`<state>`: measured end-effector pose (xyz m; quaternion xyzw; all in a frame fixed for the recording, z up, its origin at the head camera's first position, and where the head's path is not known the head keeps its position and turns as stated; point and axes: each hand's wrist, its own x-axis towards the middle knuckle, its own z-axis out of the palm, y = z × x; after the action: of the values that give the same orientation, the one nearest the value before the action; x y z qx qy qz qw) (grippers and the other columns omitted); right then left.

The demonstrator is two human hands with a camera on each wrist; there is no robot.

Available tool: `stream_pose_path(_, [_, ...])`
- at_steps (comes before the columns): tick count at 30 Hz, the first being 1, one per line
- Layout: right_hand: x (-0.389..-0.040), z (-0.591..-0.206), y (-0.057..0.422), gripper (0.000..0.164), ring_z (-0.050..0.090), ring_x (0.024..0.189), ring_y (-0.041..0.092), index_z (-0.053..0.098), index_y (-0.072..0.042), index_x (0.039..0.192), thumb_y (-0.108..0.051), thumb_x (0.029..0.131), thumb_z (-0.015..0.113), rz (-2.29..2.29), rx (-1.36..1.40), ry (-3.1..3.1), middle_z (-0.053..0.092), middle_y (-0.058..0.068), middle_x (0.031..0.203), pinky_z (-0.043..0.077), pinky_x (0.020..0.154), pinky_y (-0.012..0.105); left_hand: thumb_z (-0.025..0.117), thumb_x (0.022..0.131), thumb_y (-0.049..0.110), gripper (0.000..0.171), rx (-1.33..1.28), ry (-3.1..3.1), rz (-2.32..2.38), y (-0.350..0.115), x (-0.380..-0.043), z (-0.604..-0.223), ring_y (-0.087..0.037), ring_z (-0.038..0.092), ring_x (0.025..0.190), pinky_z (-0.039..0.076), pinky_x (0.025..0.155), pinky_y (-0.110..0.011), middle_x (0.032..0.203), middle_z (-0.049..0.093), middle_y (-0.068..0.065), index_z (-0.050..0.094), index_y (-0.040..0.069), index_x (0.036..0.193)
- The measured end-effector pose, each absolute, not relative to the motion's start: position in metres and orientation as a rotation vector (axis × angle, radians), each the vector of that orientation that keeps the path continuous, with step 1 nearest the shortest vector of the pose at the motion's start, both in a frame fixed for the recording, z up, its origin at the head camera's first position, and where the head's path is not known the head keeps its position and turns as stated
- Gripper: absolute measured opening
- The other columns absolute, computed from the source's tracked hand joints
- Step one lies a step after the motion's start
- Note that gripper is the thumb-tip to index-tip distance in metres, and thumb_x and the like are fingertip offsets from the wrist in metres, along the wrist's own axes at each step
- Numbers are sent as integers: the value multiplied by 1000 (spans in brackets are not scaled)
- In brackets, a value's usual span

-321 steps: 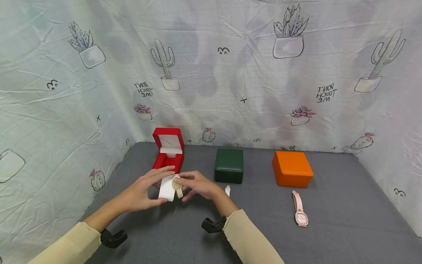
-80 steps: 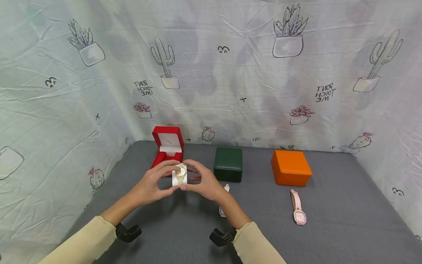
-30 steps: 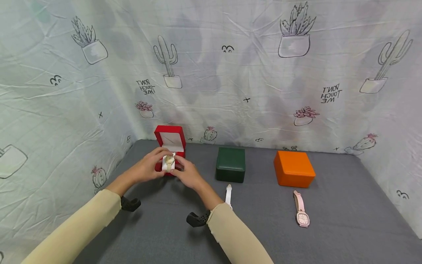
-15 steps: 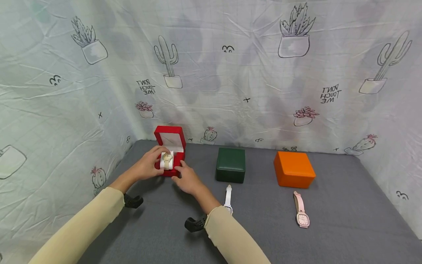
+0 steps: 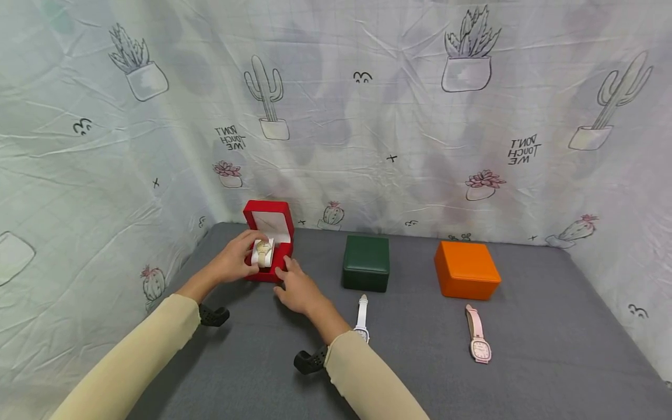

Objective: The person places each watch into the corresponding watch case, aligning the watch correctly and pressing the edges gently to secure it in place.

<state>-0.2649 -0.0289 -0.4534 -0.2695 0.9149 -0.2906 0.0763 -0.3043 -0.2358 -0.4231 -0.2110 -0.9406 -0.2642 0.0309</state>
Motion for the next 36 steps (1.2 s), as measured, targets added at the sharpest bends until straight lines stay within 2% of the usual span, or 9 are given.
stream_pose_path(6, [-262,-455,-30,56,23,149,29,42,-13,146,-27,95,60,-736,-838,2809,23,9,161,36,113,47,72,77,2,54,-705,-2926,-809,-235,-305,-423,-28,51,112,49,97,-51,133,51,-10,52,13,126])
stream_pose_path(13, [-257,-452,-31,57,25,148,28,43,-17,147,-32,95,61,-467,-882,2925,26,8,160,27,118,47,72,77,3,51,-699,-2936,-813,-232,-309,-423,-26,51,111,46,100,-51,129,54,-8,53,13,123])
stream_pose_path(25, [-258,-450,-34,59,25,148,27,41,-17,148,-34,95,60,-393,-884,2900,25,8,160,27,118,46,74,75,7,53,-669,-2923,-841,-239,-314,-433,-27,52,108,48,97,-52,124,56,-11,52,11,123])
stream_pose_path(32, [-258,-448,-34,59,26,148,26,41,-18,148,-35,95,60,-382,-885,2891,26,7,160,29,118,44,75,80,6,52,-661,-2975,-813,-242,-308,-433,-30,55,112,48,99,-53,129,58,-15,55,9,128])
stream_pose_path(36, [-258,-448,-34,59,27,148,26,41,-18,148,-35,95,61,-372,-877,2897,26,7,160,30,117,45,69,85,6,55,-721,-2943,-678,-241,-299,-437,-34,55,120,46,101,-54,140,52,-17,52,6,137])
